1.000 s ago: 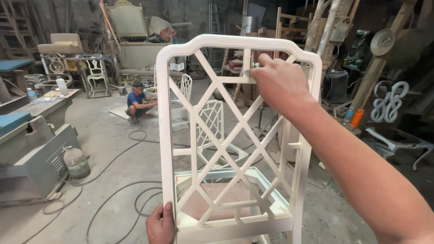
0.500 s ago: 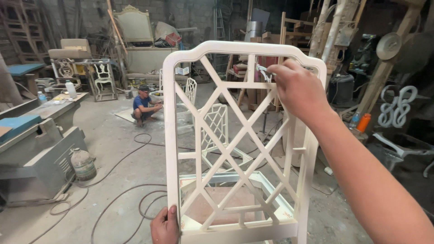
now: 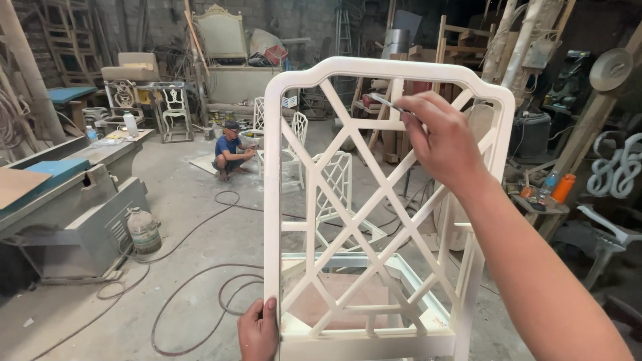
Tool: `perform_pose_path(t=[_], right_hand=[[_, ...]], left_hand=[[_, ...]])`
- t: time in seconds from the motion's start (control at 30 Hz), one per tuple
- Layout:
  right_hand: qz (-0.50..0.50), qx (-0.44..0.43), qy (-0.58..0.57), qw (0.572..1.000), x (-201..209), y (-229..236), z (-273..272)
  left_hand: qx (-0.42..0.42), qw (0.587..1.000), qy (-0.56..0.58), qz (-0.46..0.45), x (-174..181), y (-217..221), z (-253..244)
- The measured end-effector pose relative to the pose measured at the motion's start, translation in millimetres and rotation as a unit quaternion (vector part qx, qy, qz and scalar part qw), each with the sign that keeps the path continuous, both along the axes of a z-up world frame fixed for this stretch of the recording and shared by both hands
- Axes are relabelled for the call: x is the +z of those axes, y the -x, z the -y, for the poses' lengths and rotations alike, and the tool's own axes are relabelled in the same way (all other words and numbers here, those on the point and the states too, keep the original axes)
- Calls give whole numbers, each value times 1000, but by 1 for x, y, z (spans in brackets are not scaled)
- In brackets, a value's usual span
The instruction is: Applying filler or touch-up paint to the joints of a decorative wooden chair frame using a small brush.
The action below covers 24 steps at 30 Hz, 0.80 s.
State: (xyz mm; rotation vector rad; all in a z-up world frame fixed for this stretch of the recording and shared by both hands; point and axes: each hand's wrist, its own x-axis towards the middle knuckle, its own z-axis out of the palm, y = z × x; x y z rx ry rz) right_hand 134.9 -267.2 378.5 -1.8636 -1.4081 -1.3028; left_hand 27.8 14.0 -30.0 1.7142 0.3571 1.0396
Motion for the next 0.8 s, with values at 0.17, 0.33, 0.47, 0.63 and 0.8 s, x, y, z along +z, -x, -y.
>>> perform_pose_path(t=[0.17,0.33,0.47,0.63,0.8], right_hand=[[-28,-38,-30,998,-28,-12,36],[-60,-87,-74,992,-66,-36,85],[-17,-103,-72,992,-62,-41,92],[28,-71,-58,995,-41,-9,85],[60,-120,-61,989,-34,-10,101]], left_hand=[[16,1000,-15,-10,-8,-6,-5],[16,1000,-7,-17,-2,-5,-3],[24,999,-5,-46,-3,-10,-8],[39,998,-15,-50,1,-10,-8],[53,998,-11,-39,-7,-10,-11]])
